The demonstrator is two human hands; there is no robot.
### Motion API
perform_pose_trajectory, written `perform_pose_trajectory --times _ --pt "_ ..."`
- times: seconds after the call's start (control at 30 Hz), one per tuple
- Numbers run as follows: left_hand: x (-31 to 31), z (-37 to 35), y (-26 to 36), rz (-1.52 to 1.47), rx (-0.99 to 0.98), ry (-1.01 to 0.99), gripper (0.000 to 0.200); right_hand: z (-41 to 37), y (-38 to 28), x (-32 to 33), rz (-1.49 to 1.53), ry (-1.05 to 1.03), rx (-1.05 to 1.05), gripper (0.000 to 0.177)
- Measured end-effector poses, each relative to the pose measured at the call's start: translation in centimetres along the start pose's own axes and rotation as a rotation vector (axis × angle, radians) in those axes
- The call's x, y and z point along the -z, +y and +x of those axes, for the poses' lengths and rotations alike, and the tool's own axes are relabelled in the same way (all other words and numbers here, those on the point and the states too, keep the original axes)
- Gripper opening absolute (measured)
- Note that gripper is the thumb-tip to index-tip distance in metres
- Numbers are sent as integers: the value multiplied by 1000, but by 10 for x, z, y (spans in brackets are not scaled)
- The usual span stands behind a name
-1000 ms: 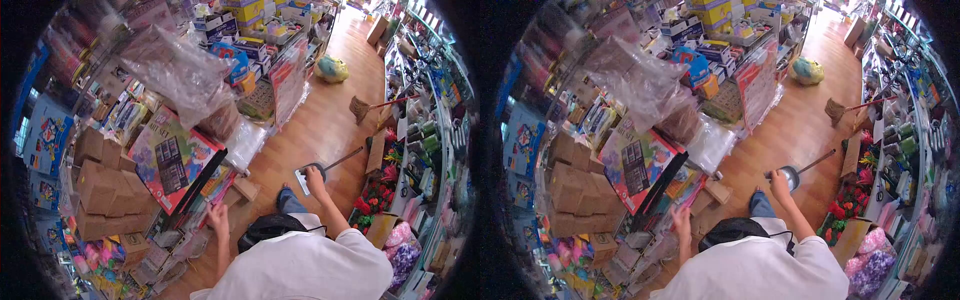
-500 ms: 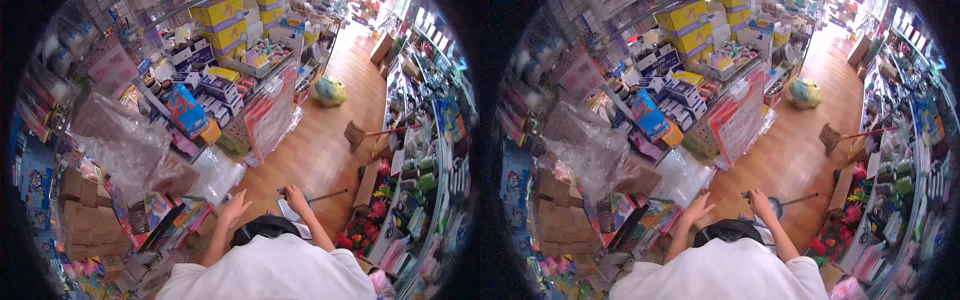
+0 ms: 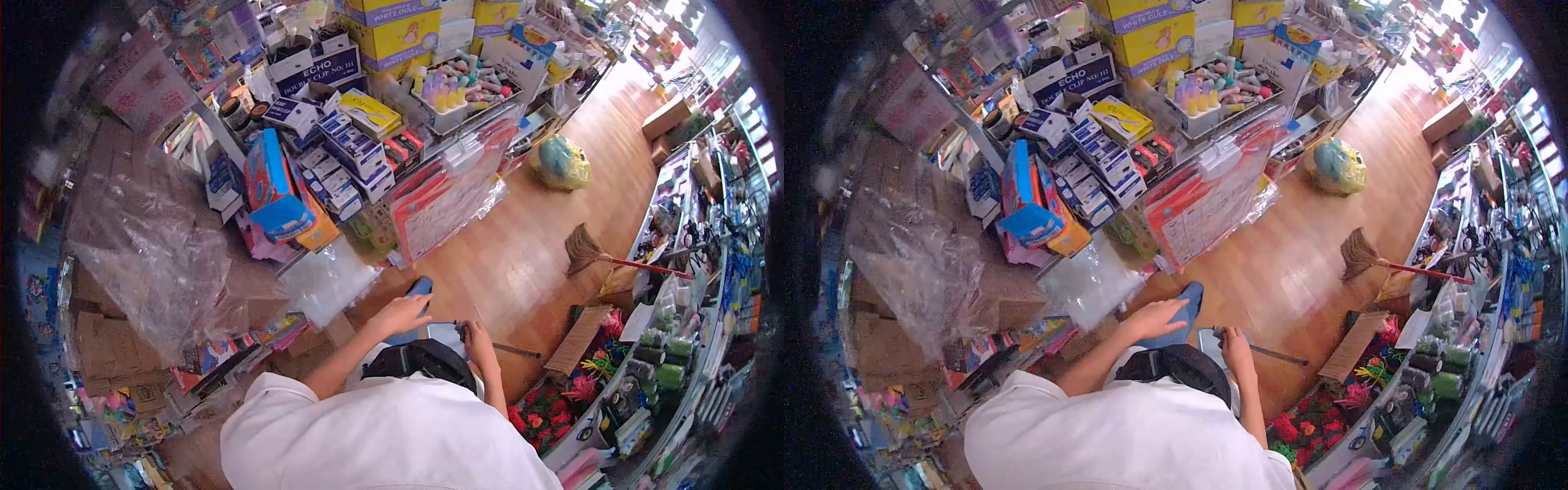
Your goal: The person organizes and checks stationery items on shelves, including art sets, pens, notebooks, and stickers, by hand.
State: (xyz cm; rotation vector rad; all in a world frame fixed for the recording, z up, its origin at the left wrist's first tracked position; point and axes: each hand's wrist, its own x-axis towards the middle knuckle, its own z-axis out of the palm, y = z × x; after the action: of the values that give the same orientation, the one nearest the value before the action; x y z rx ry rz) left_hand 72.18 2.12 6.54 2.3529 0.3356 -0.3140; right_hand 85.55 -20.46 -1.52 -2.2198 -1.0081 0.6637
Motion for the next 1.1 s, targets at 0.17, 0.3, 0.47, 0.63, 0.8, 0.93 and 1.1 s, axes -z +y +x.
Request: perform_pose_trajectory --times 0.17,0.3,0.47,0.63,0.8,0.93,1.1 --pt "19 53 -6 55 -37 58 62 45 -1 13 -19 -138 -44 19" --pt "64 97 7 126 3 11 59 92 8 36 -10 -98 9 19" --pt "155 129 48 -82 -117 311 47 163 3 93 45 -172 -88 19" --pt "227 127 75 -619 -26 1011 34 214 -3 135 3 -92 -104 20" --pt "251 143 61 -517 77 1440 43 237 26 138 -35 -83 -61 22" --pt "239 159 44 -427 309 1469 57 253 53 137 -85 -119 0 22" --pt "248 171 49 -695 319 1605 67 289 61 148 -130 -240 73 22"
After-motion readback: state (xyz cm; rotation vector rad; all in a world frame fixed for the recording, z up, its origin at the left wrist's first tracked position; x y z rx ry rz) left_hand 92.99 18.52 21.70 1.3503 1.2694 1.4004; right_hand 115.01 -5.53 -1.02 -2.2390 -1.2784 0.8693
